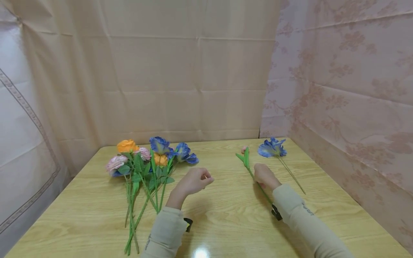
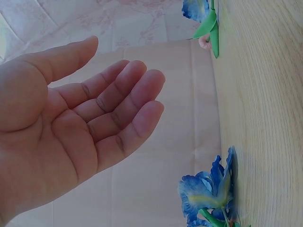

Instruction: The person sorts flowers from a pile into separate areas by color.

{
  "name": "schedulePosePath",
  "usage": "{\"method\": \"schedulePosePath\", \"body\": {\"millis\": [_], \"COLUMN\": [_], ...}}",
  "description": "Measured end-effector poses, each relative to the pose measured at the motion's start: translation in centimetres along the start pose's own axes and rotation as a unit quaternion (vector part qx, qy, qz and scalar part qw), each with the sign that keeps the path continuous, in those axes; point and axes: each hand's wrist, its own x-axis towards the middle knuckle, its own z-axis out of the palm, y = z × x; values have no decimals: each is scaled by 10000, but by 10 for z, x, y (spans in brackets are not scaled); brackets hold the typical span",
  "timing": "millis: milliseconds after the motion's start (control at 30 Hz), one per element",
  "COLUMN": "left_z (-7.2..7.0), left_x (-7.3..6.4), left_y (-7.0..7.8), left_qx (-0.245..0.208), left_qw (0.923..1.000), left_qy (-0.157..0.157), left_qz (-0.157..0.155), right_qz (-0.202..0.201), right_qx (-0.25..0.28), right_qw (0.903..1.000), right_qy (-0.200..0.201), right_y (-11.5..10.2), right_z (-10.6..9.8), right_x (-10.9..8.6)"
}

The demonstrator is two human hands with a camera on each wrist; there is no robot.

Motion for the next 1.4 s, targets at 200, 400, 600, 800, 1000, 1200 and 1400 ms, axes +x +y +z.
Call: {"method": "schedulePosePath", "body": {"millis": [200, 400, 600, 800, 1000, 1200, 1400], "left_z": [1, 1, 0, -4, -8, -16, -33], "left_x": [0, 0, 1, -1, -1, -3, -12], "left_y": [-1, -1, -2, -3, -10, -25, -45], "left_qx": [4, -11, -26, 120, 384, 695, 854], "left_qw": [10000, 10000, 9999, 9994, 9964, 9783, 9649], "left_qy": [-21, -33, 38, 163, 630, 1909, 2297], "left_qz": [-3, -19, -133, -265, -417, -406, -948], "right_qz": [-137, -200, -250, -335, -561, -650, -577], "right_qx": [99, 836, 1030, 1063, 1183, 1110, 1131], "right_qw": [9997, 9963, 9943, 9936, 9911, 9915, 9917], "right_qy": [184, 100, -123, -185, -232, -190, -180], "right_y": [-8, -18, -29, -33, -37, -43, -46], "right_z": [-1, -3, -4, -4, -2, -1, 0], "right_x": [-5, -12, -17, -19, -22, -25, -26]}}
